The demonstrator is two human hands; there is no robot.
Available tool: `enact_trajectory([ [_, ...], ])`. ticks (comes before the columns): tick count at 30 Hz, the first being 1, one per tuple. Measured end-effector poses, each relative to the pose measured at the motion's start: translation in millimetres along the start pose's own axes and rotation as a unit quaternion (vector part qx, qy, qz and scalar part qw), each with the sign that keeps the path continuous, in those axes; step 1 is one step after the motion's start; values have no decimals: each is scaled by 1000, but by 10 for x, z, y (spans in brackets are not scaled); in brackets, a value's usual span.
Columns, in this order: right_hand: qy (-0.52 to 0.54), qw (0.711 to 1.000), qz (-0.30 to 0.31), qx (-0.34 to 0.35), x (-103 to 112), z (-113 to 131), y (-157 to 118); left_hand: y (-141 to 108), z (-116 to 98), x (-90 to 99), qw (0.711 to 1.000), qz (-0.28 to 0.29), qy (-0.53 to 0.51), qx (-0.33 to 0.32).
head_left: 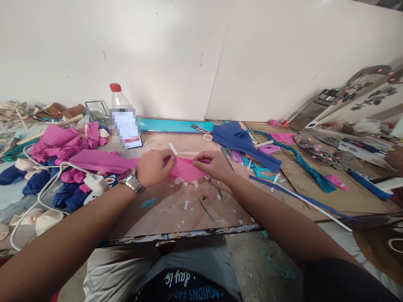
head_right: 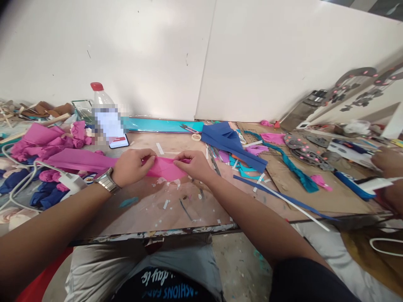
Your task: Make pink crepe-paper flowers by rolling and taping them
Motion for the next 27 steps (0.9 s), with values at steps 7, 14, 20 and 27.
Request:
enact_trajectory([
  [7, -6, 998, 27, 62, -127, 224, -94, -78, -203, -204, 987, 127, -62, -78],
  [14, -28, 988, 38, 145, -201, 355, -152, -108, -229, -341, 972, 192, -99, -94],
  [20, -19, 984, 42, 174, -187, 408, -170, -91, -204, -358, 965, 205, -148, -74],
  [27, -19, 980, 41, 195, -175, 451, -186, -107, -164, -402, 951, 216, -212, -56],
])
Point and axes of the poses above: each hand's wrist, its own y-axis towards the middle knuckle, its own x-axis out of the back of the hand, z = x × y, the point moved 9 cm from there along y, towards the middle knuckle, and after that the axes turned 4 degrees about -y, right-handed, at the moved point
